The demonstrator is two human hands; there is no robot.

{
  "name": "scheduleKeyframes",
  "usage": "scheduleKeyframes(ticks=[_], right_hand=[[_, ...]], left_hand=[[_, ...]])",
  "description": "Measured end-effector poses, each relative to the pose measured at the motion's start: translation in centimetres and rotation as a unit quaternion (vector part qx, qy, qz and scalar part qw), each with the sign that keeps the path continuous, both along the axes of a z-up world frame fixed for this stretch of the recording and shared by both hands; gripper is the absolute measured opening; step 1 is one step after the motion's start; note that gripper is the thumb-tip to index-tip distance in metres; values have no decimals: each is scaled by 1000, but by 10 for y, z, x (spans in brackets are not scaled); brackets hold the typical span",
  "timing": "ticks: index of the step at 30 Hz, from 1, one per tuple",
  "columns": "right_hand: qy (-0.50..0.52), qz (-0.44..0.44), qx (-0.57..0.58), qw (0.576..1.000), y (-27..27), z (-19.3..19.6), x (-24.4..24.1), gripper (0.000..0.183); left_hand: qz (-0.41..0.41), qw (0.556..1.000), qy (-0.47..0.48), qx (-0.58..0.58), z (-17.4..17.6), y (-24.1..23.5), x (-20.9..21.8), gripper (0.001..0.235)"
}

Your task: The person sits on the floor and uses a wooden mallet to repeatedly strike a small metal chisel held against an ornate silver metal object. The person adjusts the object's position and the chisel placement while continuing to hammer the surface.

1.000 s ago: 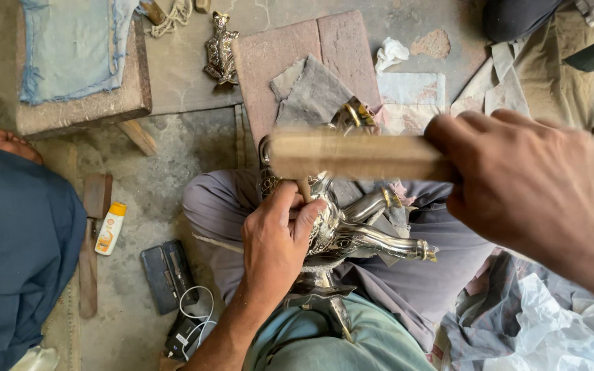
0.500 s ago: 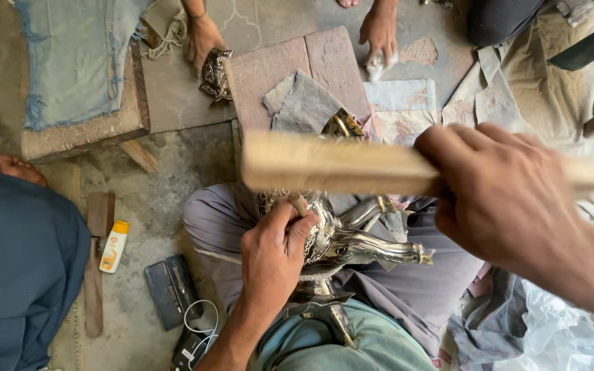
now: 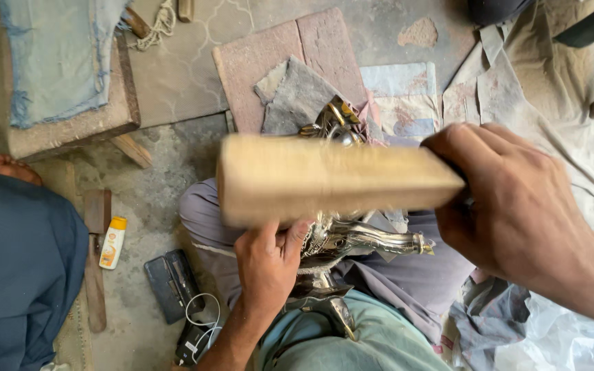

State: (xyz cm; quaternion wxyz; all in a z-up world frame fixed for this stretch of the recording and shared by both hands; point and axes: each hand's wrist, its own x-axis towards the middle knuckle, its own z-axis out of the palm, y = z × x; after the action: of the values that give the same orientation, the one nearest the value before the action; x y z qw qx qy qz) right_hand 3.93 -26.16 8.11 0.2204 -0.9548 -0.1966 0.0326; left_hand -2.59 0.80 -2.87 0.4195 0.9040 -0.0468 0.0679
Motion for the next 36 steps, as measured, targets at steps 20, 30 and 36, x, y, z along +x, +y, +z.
scheduleKeyframes(ticks=[20,30,36], right_hand=[[-67,8,-124,990,-5,5,-8,51],[-25,-16,-69,997,-7,6,-18,53],[-30,7,-109,994,-3,9,-12,47]], left_hand=[[-53,998,13,-43,2,4,-1,21],[-22,995,98,7,-14,10,-7,19],[-62,995,-44,71,-8,11,-5,16]])
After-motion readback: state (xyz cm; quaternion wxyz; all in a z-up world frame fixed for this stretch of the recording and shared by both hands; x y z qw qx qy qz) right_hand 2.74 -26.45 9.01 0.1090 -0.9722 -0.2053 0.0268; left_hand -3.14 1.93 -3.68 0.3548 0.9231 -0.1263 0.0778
